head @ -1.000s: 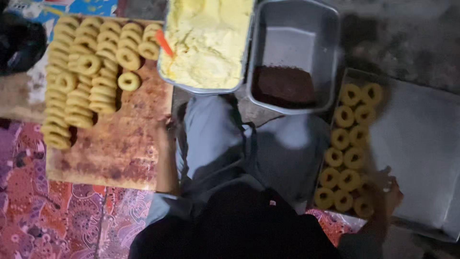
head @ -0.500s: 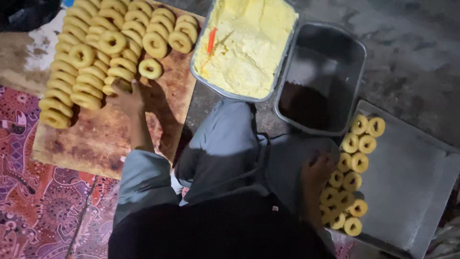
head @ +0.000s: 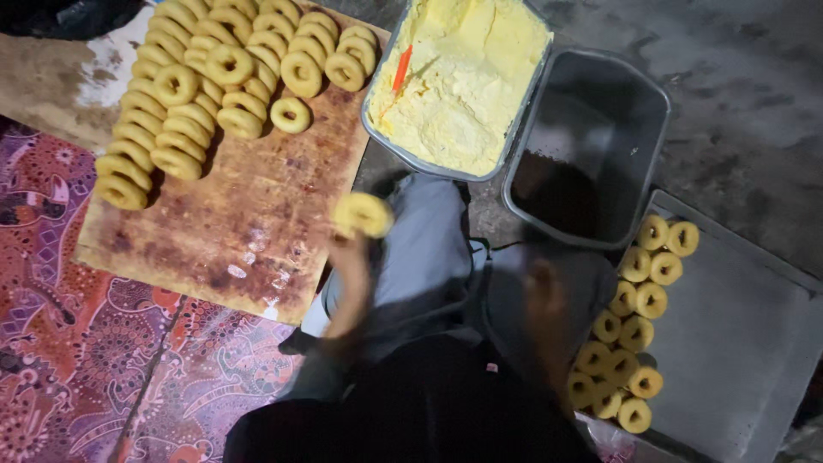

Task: The person picks ring-shaped donuts from a wooden board, inserts a dark filling into the center hole using their fingers, and places the filled donuts onto a metal tray. The process is repeated continuously throughout the clip.

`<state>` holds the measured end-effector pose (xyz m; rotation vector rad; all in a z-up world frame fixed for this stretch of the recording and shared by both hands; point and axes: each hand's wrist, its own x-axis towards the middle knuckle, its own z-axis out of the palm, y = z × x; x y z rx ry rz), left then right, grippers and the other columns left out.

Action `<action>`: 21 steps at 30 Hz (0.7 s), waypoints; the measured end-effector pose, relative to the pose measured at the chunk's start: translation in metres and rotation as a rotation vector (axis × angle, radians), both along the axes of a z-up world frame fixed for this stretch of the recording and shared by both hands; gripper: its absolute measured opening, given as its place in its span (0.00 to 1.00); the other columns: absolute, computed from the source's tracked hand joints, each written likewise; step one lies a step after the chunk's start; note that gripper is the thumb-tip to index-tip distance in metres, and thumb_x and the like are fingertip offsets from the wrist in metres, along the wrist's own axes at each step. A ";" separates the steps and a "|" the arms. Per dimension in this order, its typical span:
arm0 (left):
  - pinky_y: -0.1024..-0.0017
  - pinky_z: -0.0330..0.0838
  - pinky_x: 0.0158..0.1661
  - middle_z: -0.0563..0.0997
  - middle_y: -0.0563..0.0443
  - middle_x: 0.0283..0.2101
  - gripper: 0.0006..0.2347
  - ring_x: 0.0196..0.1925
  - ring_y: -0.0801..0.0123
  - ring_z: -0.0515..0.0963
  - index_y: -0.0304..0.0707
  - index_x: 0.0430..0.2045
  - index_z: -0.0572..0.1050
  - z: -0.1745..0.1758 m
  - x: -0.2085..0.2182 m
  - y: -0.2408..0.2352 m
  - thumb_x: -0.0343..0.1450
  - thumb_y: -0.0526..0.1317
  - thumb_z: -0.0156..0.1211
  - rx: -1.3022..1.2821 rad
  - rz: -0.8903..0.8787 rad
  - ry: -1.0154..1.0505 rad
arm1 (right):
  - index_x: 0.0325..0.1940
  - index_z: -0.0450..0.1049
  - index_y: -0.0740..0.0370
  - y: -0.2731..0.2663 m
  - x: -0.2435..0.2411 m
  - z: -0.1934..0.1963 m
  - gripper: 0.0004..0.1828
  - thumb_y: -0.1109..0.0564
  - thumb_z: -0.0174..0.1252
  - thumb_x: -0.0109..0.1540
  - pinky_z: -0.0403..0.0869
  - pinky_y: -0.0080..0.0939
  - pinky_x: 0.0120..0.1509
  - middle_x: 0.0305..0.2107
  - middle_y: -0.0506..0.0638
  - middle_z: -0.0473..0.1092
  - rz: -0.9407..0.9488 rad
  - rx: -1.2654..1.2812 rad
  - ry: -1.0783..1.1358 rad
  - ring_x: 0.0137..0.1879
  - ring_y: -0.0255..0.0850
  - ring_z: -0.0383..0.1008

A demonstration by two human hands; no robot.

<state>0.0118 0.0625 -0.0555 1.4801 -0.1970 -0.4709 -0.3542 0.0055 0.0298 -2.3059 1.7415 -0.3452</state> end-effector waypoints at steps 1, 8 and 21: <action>0.70 0.69 0.56 0.67 0.49 0.49 0.18 0.53 0.68 0.71 0.37 0.50 0.56 0.019 -0.036 0.002 0.72 0.27 0.60 -0.286 -0.173 0.069 | 0.74 0.66 0.58 0.004 0.018 -0.010 0.25 0.57 0.51 0.70 0.68 0.44 0.63 0.59 0.57 0.67 0.075 0.180 -0.564 0.58 0.48 0.69; 0.74 0.74 0.38 0.75 0.50 0.36 0.13 0.36 0.73 0.77 0.40 0.46 0.59 0.088 -0.121 -0.019 0.75 0.28 0.56 -0.375 -0.684 0.308 | 0.66 0.67 0.64 0.005 0.088 -0.001 0.20 0.55 0.52 0.71 0.68 0.43 0.71 0.57 0.53 0.71 -0.023 0.289 -1.201 0.63 0.43 0.71; 0.72 0.72 0.35 0.72 0.52 0.35 0.07 0.35 0.71 0.74 0.43 0.41 0.65 0.072 -0.059 -0.032 0.78 0.44 0.45 -0.417 -0.330 0.700 | 0.53 0.75 0.61 -0.051 0.194 0.122 0.21 0.60 0.69 0.57 0.71 0.50 0.62 0.48 0.55 0.76 0.703 0.187 -0.468 0.56 0.52 0.73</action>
